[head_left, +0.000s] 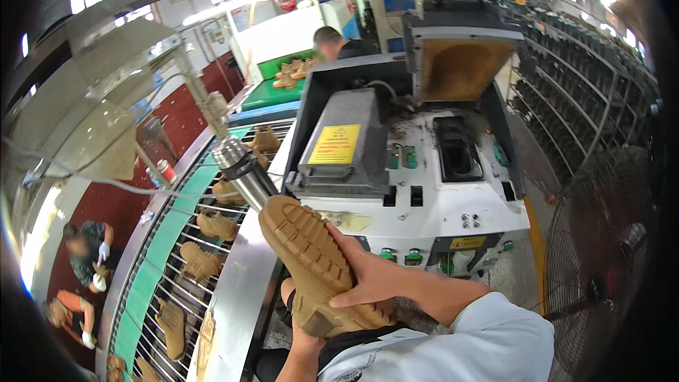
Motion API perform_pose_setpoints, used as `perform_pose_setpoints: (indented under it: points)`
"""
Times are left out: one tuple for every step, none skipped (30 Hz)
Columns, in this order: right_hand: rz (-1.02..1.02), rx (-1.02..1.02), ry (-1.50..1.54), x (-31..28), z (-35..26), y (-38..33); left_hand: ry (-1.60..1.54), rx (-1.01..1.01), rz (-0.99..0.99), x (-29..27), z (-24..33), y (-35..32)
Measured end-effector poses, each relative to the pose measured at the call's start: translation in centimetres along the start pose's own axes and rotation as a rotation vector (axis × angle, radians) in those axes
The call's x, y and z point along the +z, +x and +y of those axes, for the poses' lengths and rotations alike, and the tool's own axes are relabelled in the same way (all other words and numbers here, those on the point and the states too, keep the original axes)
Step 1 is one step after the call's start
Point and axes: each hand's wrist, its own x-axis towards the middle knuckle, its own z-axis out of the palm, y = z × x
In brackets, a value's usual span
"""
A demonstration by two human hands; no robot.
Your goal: The person picks up boots from a conveyor belt, places them into a sole-attaching machine, presses buttons to operate the machine, and then returns the finished boots to the conveyor belt.
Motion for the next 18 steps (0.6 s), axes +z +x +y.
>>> perform_pose_setpoints:
  points:
    - [-0.004, 0.034, 0.030, -0.6, 0.0, -1.3, -0.028, -0.076, -0.009, 0.4, 0.7, 0.2]
    - [-0.012, 0.057, 0.059, -1.8, 0.2, -3.0, -0.001, -0.051, -0.116, -0.9, -0.4, 0.7]
    - [-0.023, 0.079, 0.090, -2.9, 0.6, -4.6, 0.028, -0.030, -0.223, -2.4, -1.5, 1.0]
    - [0.011, 0.126, 0.168, -3.4, 1.6, -6.6, 0.024, -0.049, -0.264, -1.2, -2.1, 1.8]
    - [0.050, 0.184, 0.241, -3.2, 2.8, -8.7, 0.007, -0.074, -0.310, 0.4, -2.9, 2.6]
    - [0.196, 0.051, 0.234, -2.6, 4.7, -10.0, -0.116, -0.237, -0.193, 3.1, -2.8, 3.4]
    - [0.264, 0.056, 0.195, -2.6, 5.6, -10.5, -0.081, -0.248, -0.252, 4.0, -3.1, 4.3]
    - [0.334, 0.064, 0.152, -2.7, 6.2, -11.1, -0.050, -0.260, -0.315, 4.6, -3.7, 5.2]
    - [0.403, 0.073, 0.108, -2.9, 6.8, -11.6, -0.020, -0.271, -0.378, 5.2, -4.4, 6.1]
    - [0.452, 0.055, 0.168, -3.4, 7.2, -12.1, -0.034, -0.381, -0.340, 5.7, -5.0, 6.9]
    - [0.510, 0.038, 0.200, -4.0, 7.9, -12.5, 0.008, -0.389, -0.366, 5.9, -5.9, 7.8]
    - [0.568, 0.021, 0.230, -4.6, 8.8, -13.0, 0.049, -0.397, -0.393, 6.1, -7.1, 8.7]
    - [0.626, 0.008, 0.257, -5.3, 9.7, -13.5, 0.085, -0.407, -0.420, 6.3, -8.3, 9.5]
    - [0.728, -0.048, 0.298, -6.2, 10.4, -13.7, 0.138, -0.408, -0.447, 6.5, -9.4, 10.1]
    - [0.765, -0.020, 0.438, -7.0, 10.2, -14.2, 0.170, -0.391, -0.414, 6.8, -10.5, 10.5]
    - [0.784, 0.012, 0.420, -8.2, 9.5, -14.3, 0.205, -0.370, -0.383, 7.1, -11.6, 10.8]
    - [0.802, 0.046, 0.402, -9.5, 9.0, -14.4, 0.238, -0.348, -0.350, 7.3, -12.4, 11.0]
    - [0.834, 0.056, 0.350, -10.7, 9.4, -14.4, 0.273, -0.340, -0.279, 7.3, -13.0, 11.1]
